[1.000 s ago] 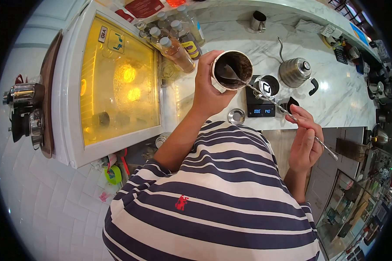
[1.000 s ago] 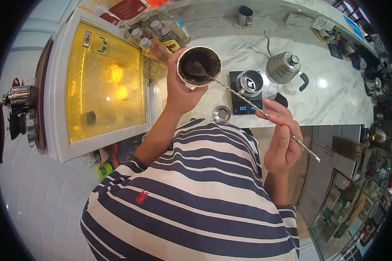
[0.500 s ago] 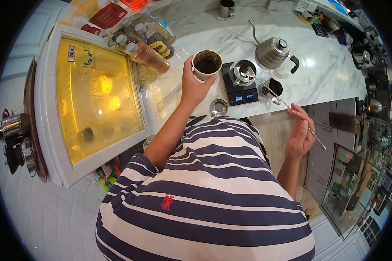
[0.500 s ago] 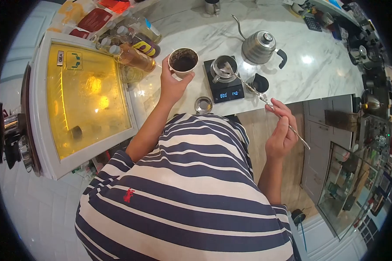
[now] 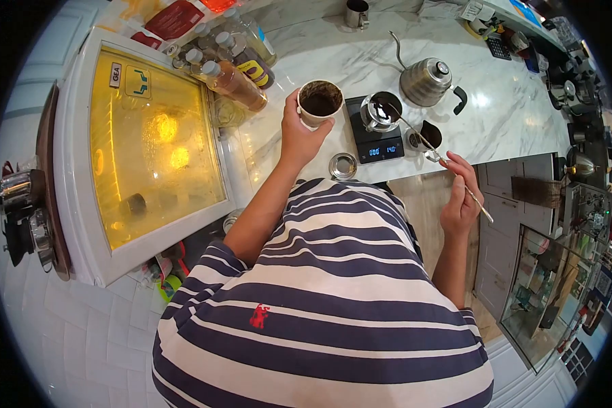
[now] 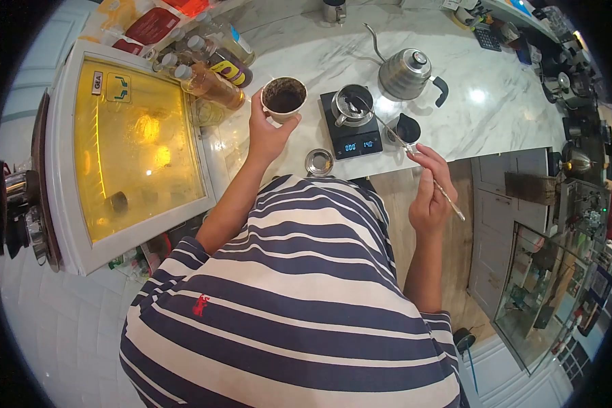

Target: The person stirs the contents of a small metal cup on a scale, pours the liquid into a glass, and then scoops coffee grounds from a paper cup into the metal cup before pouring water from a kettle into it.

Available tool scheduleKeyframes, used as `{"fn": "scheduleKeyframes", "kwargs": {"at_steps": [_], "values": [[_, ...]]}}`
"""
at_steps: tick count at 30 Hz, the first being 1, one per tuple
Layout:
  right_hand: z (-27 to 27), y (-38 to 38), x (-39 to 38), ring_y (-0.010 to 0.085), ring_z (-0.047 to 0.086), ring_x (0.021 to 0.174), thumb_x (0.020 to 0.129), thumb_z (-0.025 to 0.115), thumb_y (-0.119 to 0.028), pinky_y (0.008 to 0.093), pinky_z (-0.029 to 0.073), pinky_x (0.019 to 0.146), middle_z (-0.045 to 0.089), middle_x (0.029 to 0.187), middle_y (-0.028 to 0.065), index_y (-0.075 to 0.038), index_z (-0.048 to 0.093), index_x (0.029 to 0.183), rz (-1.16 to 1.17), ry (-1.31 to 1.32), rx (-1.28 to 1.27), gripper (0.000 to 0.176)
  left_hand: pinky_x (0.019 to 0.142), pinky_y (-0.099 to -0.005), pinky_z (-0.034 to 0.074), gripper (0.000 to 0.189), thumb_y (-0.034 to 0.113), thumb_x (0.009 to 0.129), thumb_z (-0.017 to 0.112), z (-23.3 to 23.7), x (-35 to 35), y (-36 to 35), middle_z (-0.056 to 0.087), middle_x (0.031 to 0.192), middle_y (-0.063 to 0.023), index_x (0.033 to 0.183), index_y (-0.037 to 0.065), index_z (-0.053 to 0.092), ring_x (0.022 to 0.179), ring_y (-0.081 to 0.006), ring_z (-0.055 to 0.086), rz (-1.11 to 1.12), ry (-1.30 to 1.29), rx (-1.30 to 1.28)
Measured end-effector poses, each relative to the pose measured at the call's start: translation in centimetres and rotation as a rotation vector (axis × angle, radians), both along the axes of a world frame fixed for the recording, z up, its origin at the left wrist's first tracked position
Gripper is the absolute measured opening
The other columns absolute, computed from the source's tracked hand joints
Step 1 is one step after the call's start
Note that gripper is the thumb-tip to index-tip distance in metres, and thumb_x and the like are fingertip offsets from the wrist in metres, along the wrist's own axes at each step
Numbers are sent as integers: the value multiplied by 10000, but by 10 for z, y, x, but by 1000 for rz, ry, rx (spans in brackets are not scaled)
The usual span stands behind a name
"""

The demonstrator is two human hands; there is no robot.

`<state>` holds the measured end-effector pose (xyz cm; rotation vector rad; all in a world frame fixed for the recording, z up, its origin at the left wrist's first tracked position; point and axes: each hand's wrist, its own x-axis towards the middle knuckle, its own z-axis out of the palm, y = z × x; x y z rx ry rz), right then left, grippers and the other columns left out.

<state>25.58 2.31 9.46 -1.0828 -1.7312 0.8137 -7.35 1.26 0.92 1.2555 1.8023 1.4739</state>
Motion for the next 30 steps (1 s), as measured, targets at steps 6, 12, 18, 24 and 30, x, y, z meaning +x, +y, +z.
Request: {"fn": "scheduleKeyframes", "kwargs": {"at_steps": [6, 12, 18, 24, 30], "values": [[7, 0, -5, 341, 658, 1209, 999, 439, -8, 409, 496, 1048, 700, 1208, 248, 59, 698, 1125, 47, -50, 51, 296, 988, -384, 519, 796, 158, 783, 878, -7, -4, -3, 654, 1280, -132, 1428, 26, 431, 1161, -226, 662, 10, 48, 14], [13, -4, -12, 344, 662, 1199, 986, 461, 7, 412, 503, 1034, 717, 1176, 224, 49, 707, 1113, 54, -79, 124, 281, 1060, -424, 489, 839, 160, 755, 881, -6, -5, -6, 579, 1346, -204, 1447, 21, 429, 1245, -329, 602, -4, 6, -45], [11, -6, -11, 340, 659, 1201, 977, 486, 16, 416, 504, 1026, 720, 1168, 217, 37, 717, 1108, 68, -95, 159, 267, 1006, -401, 516, 793, 195, 782, 883, -11, -5, -5, 668, 1271, -146, 1419, 23, 443, 1165, -248, 666, 7, 118, -27], [12, -6, -13, 338, 651, 1212, 1008, 457, -5, 422, 505, 1029, 708, 1190, 233, 59, 702, 1114, -15, -75, 122, 275, 1075, -453, 462, 853, 201, 755, 880, -13, 0, -2, 572, 1317, -207, 1464, 54, 431, 1262, -357, 563, -62, 37, -88], [35, 0, -6, 392, 665, 1172, 1097, 349, -79, 491, 555, 1024, 658, 1232, 309, 109, 637, 1149, -69, 300, 142, 348, 1085, -447, 457, 828, 143, 734, 862, 0, 11, 8, 585, 1311, -197, 1449, 69, 450, 1266, -361, 567, -124, 67, -55]]}}
